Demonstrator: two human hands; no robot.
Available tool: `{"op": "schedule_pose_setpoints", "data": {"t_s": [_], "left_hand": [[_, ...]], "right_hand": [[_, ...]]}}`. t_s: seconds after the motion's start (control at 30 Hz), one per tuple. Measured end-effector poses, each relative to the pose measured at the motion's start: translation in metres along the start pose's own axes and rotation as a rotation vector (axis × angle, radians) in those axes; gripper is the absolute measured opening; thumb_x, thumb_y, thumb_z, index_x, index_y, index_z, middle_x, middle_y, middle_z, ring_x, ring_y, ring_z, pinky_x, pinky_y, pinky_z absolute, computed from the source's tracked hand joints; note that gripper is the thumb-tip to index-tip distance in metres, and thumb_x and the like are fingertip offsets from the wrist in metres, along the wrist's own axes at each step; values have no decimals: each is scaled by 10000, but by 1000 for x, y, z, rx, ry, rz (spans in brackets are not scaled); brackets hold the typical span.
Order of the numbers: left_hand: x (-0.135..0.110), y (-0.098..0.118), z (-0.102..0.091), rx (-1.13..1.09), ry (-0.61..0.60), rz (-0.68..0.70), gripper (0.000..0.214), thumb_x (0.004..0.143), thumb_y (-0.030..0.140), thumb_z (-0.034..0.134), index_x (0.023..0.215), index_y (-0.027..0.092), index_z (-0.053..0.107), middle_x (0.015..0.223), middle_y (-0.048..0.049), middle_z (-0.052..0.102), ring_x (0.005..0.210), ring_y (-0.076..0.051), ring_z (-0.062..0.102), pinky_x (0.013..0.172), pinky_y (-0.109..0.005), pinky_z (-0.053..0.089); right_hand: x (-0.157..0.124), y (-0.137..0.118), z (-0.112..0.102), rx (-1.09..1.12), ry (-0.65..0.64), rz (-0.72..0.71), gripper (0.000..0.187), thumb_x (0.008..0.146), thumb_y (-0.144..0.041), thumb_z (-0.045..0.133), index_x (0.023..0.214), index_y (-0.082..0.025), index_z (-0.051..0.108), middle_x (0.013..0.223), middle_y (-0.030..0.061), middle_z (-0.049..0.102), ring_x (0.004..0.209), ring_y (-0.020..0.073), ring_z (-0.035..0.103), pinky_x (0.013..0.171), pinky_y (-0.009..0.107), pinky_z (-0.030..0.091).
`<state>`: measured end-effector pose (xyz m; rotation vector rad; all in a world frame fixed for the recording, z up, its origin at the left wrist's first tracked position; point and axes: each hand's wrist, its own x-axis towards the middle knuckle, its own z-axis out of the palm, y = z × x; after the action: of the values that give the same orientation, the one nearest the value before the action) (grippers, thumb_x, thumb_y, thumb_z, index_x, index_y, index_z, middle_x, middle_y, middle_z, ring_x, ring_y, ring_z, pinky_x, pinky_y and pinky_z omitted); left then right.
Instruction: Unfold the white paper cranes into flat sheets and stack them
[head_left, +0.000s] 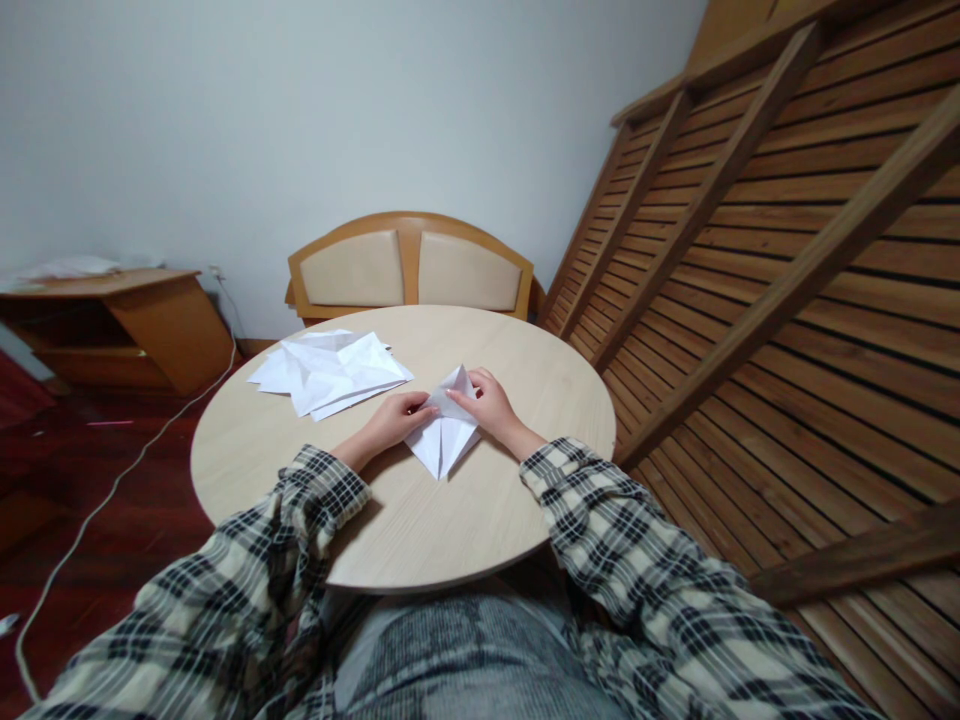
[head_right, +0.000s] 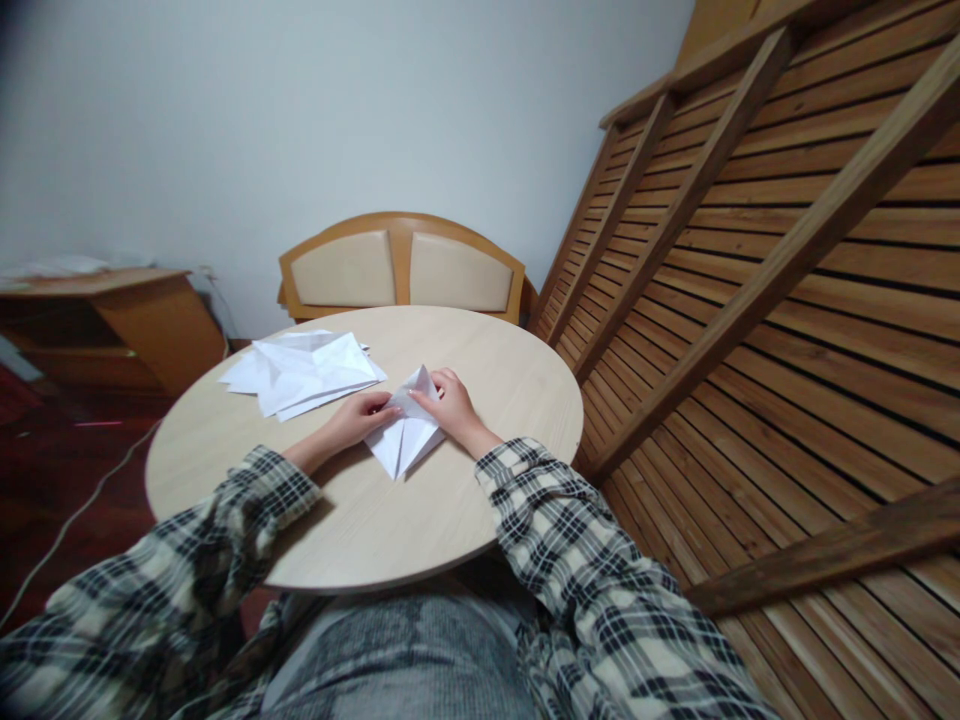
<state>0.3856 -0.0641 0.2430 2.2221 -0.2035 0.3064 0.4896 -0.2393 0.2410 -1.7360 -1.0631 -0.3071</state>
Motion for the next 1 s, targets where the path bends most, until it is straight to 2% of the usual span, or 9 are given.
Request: {"op": "schedule_pose_setpoints", "data": {"t_s": [0.2,0.4,0.6,0.83,1.0], "left_hand": [[-1,-1,0,27,-62,-12,313,854,428,555,690,163,586,612,12,470,551,-108,385,508,-265,273],[-1,0,0,41,-64,-11,319,846,430,554,665,167,546,605,20,445,541,-105,366,504,-263,268],[-2,1,-1,30,-51,1,312,848,424,559,671,168,583,603,3,470,542,-116,378,503,-271,264],[-1,0,0,6,-39,1,288,828,403,591,674,160,614,596,3,480,541,-113,380,493,-261,256],[-1,-1,0,22,-50,-7,315,847,422,572,665,165,584,596,8,465,535,-111,374,496,-264,260]], "right_hand": [[0,-2,-1,22,6,-14,235,818,-287,668,669,-203,507,730,-1,509,757,171,499,674,306,390],[0,-4,-1,27,32,-9,278,836,-311,630,636,-206,468,695,-7,493,718,166,490,679,309,393],[0,-4,0,29,67,17,303,840,-341,611,628,-216,434,687,-4,467,703,170,477,670,314,408],[1,-3,0,88,113,30,190,843,-346,601,728,-212,532,779,25,550,745,172,514,688,319,438],[1,-2,1,105,127,38,187,861,-367,581,764,-208,568,802,35,574,746,167,522,689,315,445]]}}
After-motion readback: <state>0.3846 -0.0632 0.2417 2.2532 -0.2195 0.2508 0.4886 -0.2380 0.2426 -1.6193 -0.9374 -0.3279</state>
